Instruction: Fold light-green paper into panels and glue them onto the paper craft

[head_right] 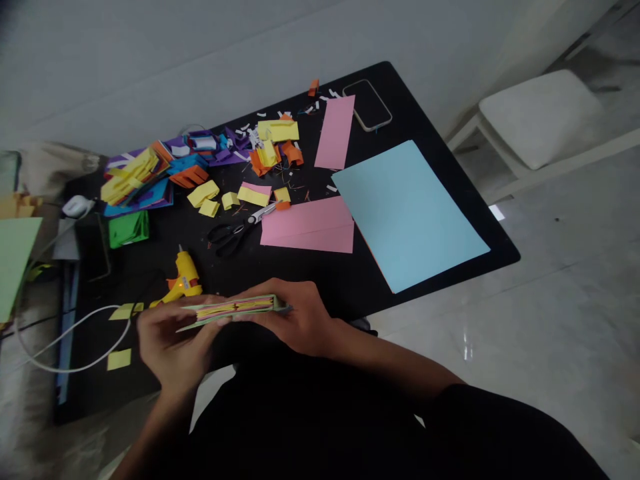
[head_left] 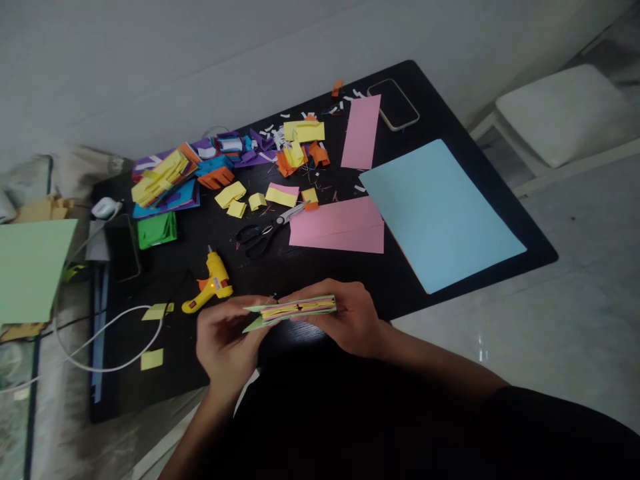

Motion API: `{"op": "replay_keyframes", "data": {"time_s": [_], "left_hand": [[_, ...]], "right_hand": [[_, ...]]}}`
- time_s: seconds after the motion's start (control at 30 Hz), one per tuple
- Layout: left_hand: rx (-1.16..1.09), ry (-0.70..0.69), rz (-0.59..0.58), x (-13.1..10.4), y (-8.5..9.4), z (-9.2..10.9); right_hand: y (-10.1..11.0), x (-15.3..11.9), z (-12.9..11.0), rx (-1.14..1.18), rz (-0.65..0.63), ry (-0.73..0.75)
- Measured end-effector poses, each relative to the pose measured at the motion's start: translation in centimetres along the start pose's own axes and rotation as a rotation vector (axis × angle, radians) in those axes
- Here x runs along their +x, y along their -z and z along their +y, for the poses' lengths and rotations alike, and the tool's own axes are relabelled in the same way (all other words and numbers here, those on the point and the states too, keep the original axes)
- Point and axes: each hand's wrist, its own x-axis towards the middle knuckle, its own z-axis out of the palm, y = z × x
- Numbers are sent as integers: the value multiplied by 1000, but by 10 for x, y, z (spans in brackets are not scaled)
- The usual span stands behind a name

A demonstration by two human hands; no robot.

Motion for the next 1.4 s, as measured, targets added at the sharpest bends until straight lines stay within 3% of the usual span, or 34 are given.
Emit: {"op": "replay_keyframes", "data": {"time_s": [0.13, 0.27, 0.43, 0.63, 1.4], "left_hand": [[63, -189, -122, -2, 7, 0], [146, -236, -156, -3, 8, 2], [151, -231, -85, -4, 3, 7], [154, -175, -101, -2, 3, 13], [101, -65, -104, -3, -3, 13]], "right_hand": [[2, 1, -2, 33, -47, 82], [1, 0, -4, 22, -50, 107], [0, -1, -7, 26, -4, 103], [0, 0, -10, 10, 31, -2], [1, -1, -12, -23, 59, 7]]}}
